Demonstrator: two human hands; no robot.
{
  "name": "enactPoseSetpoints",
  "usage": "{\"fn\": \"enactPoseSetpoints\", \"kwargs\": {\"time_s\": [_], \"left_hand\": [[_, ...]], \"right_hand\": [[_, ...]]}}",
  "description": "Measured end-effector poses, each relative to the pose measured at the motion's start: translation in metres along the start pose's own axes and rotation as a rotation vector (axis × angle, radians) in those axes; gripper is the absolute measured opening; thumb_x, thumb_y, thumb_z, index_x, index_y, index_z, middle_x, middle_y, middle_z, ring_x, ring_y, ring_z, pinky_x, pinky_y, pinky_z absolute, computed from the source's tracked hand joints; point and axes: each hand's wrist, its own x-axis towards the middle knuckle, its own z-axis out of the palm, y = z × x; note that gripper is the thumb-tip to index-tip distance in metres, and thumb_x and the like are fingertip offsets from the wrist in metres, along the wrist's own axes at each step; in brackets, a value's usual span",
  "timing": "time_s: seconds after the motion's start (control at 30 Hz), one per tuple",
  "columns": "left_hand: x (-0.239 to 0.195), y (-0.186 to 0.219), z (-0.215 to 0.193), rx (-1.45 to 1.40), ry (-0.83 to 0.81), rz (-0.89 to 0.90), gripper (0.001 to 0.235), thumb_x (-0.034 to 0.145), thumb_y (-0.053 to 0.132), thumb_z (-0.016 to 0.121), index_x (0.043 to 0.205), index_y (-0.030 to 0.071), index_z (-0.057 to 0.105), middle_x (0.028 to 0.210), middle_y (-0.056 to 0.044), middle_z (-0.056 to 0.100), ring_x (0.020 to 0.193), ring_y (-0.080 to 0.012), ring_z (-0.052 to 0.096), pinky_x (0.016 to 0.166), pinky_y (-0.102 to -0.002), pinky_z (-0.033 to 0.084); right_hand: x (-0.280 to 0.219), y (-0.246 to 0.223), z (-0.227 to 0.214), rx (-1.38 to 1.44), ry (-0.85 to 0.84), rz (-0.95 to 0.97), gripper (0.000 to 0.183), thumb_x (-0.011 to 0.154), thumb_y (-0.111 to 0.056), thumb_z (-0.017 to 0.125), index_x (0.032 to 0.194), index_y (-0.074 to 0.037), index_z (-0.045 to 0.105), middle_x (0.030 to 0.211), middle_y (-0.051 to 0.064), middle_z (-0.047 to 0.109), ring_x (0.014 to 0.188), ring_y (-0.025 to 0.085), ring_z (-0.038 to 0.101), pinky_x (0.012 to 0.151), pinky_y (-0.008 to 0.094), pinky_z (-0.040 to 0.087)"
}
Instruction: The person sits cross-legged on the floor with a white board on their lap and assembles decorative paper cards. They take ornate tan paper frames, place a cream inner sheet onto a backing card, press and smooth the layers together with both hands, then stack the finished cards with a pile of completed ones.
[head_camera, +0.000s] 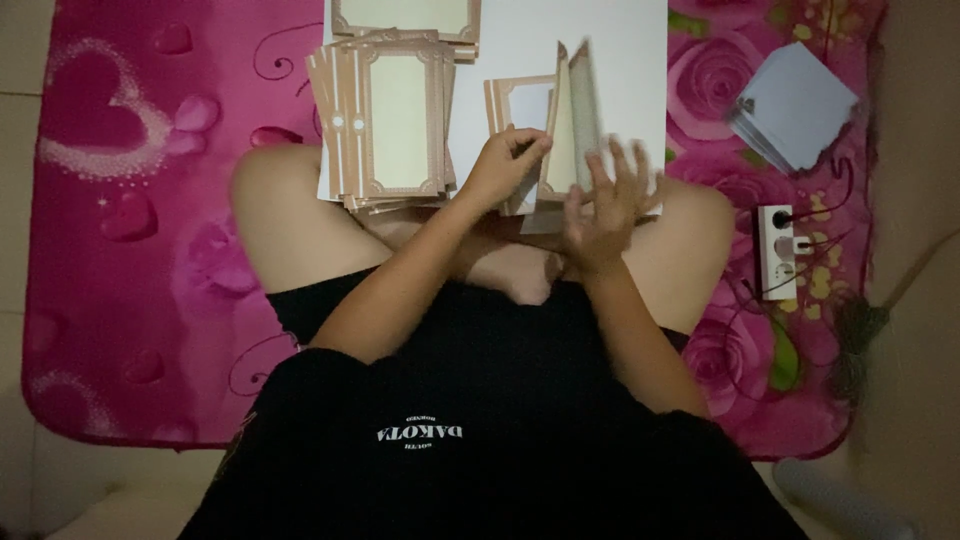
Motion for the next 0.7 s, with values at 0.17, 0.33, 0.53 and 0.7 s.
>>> {"fn": "enactPoseSetpoints", "kwargs": {"time_s": [0.17, 0.33, 0.53, 0.7], "left_hand": [[0.001, -0.030, 0.009, 0.013, 0.034, -0.004, 0.018, 0.100, 0.027, 0.068, 0.101, 0.010, 0.072, 0.089, -0.011, 0.076, 0.098, -0.0276, 0.072, 0.114, -0.052, 0.032], [-0.008, -0.013, 0.006, -0.120, 0.133, 0.014, 0.023, 0.097, 0.010, 0.062, 0.119, 0.003, 0.062, 0.104, -0.019, 0.070, 0.104, -0.0303, 0.067, 0.100, -0.050, 0.051], [-0.007, -0.018, 0.007, -0.079, 0.181, -0.006, 0.008, 0.097, 0.017, 0.069, 0.101, 0.010, 0.066, 0.078, -0.007, 0.070, 0.073, -0.0166, 0.063, 0.074, -0.035, 0.055], [-0.016, 0.006, 0.013, 0.071, 0.272, 0.289, 0.070, 0.101, -0.004, 0.056, 0.155, -0.010, 0.012, 0.158, -0.042, 0.020, 0.149, -0.0520, 0.020, 0.126, -0.063, 0.016]], "right_hand": [[0.007, -0.010, 0.003, -0.178, -0.089, -0.043, 0.031, 0.099, -0.018, 0.060, 0.128, -0.013, 0.071, 0.151, 0.014, 0.058, 0.148, 0.037, 0.040, 0.118, 0.058, 0.000], [0.006, -0.004, 0.019, 0.046, -0.389, 0.093, 0.043, 0.097, 0.004, 0.061, 0.140, 0.004, 0.060, 0.138, 0.029, 0.063, 0.132, 0.043, 0.057, 0.115, 0.067, 0.019], [-0.001, 0.007, 0.013, 0.120, -0.599, 0.276, 0.049, 0.107, -0.016, 0.052, 0.154, -0.004, 0.047, 0.151, 0.018, 0.054, 0.143, 0.029, 0.048, 0.124, 0.049, 0.020], [0.000, 0.010, 0.013, 0.126, -0.759, 0.258, 0.057, 0.102, 0.000, 0.043, 0.158, 0.001, 0.037, 0.163, 0.024, 0.036, 0.152, 0.037, 0.031, 0.127, 0.051, 0.013]]}}
